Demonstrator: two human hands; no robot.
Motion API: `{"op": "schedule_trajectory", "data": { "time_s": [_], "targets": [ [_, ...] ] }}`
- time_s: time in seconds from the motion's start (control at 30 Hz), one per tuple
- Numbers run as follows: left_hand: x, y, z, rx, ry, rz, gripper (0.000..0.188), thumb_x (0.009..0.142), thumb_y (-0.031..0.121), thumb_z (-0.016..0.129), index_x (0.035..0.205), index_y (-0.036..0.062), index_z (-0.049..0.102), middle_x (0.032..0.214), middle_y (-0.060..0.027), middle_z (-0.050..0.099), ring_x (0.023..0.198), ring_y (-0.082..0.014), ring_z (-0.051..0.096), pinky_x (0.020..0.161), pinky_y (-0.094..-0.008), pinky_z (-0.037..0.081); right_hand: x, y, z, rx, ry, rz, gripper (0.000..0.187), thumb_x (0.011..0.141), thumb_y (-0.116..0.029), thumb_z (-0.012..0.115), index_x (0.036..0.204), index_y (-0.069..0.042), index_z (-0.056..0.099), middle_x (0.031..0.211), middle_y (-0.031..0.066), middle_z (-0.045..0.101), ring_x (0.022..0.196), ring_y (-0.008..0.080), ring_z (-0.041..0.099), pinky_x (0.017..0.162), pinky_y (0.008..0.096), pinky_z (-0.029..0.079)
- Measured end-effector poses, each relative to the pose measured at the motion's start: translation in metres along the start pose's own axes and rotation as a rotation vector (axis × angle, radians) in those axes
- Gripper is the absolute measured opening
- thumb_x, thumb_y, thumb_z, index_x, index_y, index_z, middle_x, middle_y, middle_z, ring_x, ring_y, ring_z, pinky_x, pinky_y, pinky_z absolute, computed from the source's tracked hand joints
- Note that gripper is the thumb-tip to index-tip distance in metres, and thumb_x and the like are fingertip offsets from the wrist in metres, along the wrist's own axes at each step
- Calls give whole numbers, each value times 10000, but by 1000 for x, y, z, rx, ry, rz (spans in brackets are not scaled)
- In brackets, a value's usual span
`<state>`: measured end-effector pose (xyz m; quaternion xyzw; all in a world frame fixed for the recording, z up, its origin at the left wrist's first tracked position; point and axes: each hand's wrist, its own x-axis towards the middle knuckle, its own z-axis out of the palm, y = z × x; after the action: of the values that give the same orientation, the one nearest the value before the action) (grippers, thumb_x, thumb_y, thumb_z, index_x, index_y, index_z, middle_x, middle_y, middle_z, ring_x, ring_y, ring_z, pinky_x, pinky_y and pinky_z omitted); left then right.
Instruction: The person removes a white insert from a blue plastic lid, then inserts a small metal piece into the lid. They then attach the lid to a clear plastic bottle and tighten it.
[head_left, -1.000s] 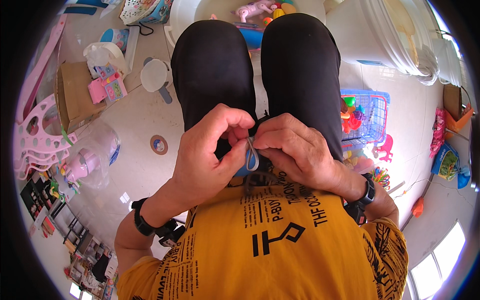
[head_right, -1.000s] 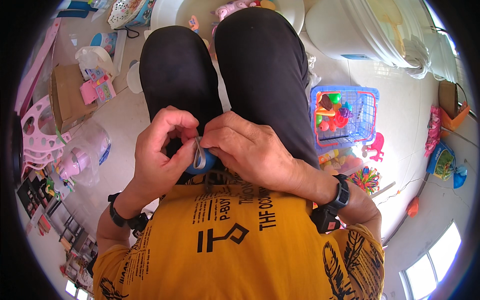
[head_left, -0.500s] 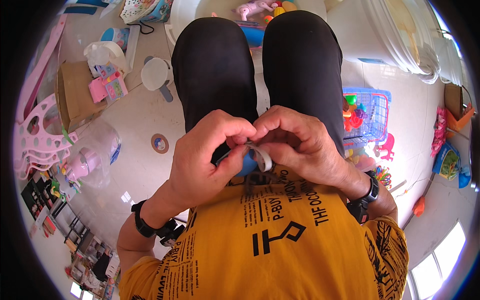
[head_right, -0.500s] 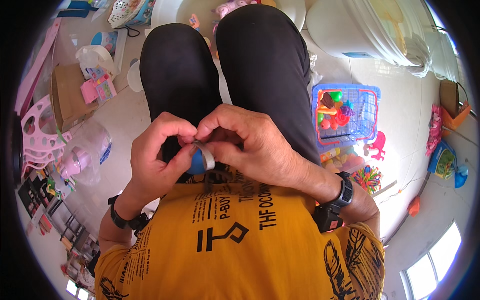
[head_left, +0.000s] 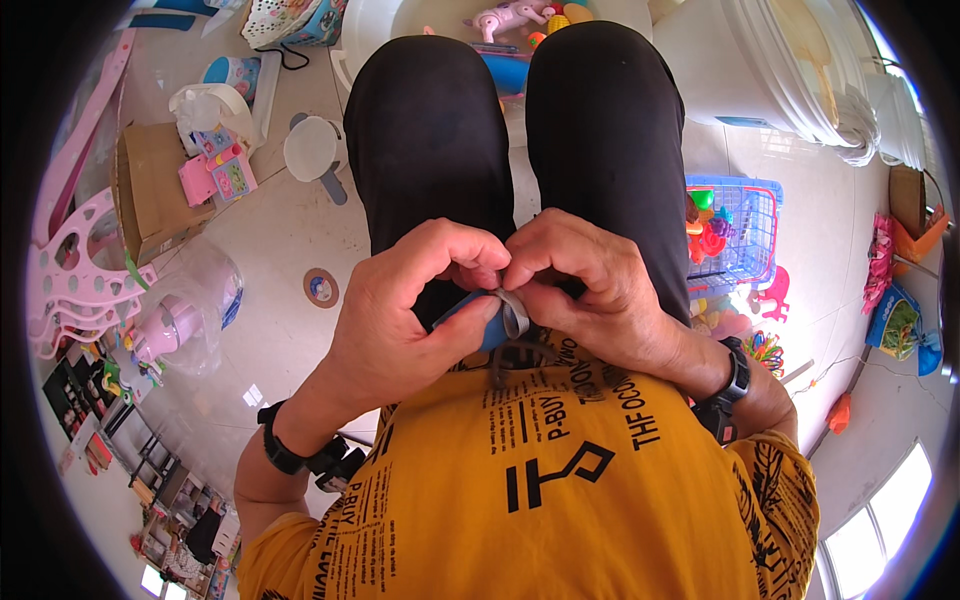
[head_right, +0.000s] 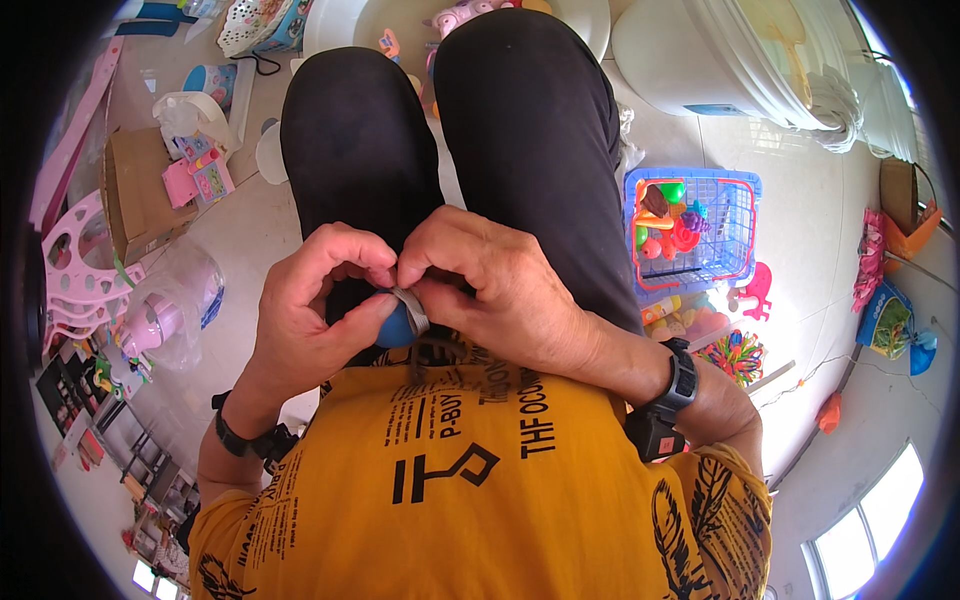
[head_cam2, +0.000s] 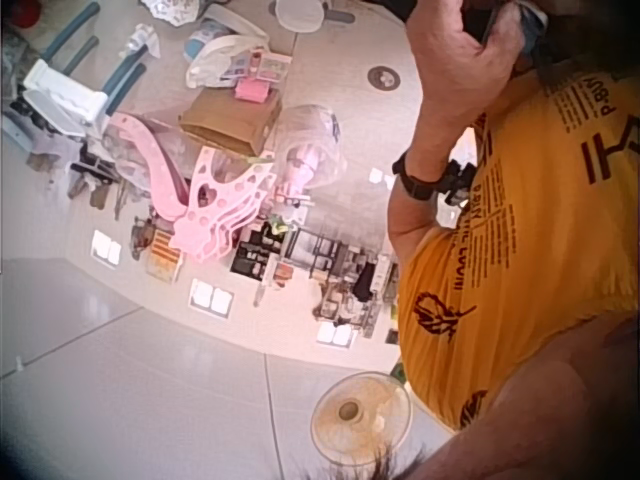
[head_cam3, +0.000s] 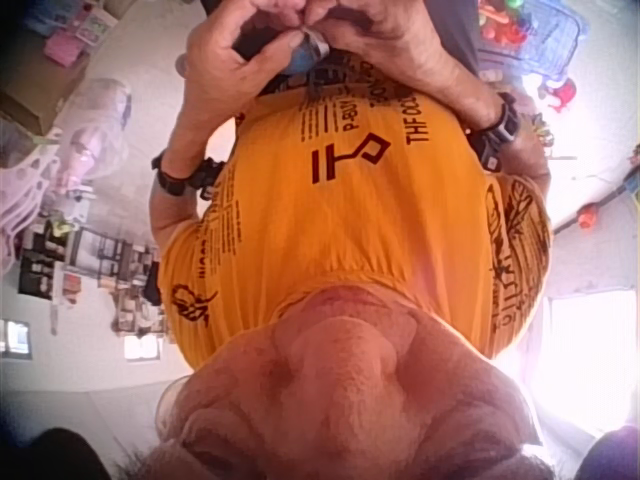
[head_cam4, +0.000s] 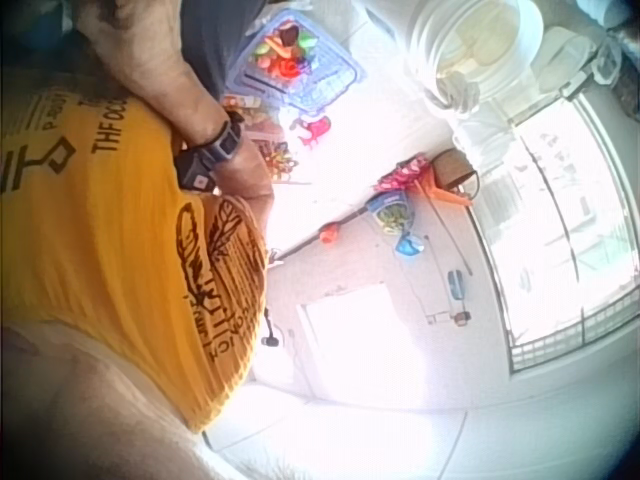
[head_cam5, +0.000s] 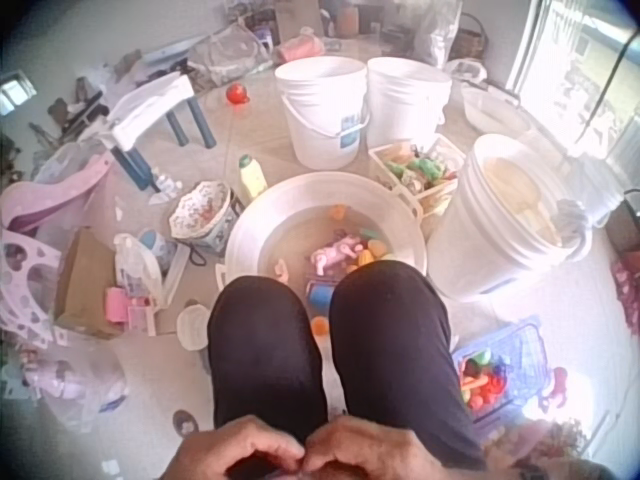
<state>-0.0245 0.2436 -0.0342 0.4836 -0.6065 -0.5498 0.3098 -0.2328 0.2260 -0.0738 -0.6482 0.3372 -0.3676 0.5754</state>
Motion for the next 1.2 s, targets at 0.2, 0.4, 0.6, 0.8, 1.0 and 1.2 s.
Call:
{"op": "schedule_trajectory", "data": {
  "time_s": [0.2,0.4,0.6,0.8,1.0,1.2],
  "targets": [
    [5,3,-8,-94,-71,-81,239,845,-94,680,1055,8,630,953,-52,673,858,-107,665,796,-258,562,1,-5,0,40,-7,119,207,797,85,713,943,-47,652,907,60,625,807,183,677,684,284,546],
    [2,8,-6,-50,-46,-102,267,841,-112,667,1075,9,624,961,-51,658,871,-106,661,807,-258,576,1,-5,1,154,-9,194,204,802,74,727,952,-40,648,932,76,617,814,189,672,701,288,544],
    [0,6,-1,-3,22,-94,324,838,-118,646,1127,26,610,955,-43,639,869,-101,643,808,-264,580,3,-1,-2,39,-72,112,178,819,82,685,942,-28,616,922,84,601,843,213,649,708,312,528],
    [-3,4,0,-8,71,-132,334,841,-113,628,1142,31,609,940,-35,643,867,-93,640,797,-267,583,6,-3,0,271,-118,309,173,879,72,650,1018,-17,595,937,73,605,724,150,656,628,269,544],
    [-5,2,-2,-58,88,-144,335,841,-111,634,1144,30,611,938,-35,653,865,-93,647,792,-264,583,6,-10,2,157,-63,207,124,912,100,637,1010,25,647,955,58,594,719,108,654,628,227,531],
    [-6,1,0,-46,70,-107,321,848,-103,643,1138,32,610,933,-35,654,858,-96,652,788,-262,583,11,-7,-5,45,-109,161,129,838,65,687,933,-23,676,901,61,623,728,152,664,626,274,542]
  ]
}}
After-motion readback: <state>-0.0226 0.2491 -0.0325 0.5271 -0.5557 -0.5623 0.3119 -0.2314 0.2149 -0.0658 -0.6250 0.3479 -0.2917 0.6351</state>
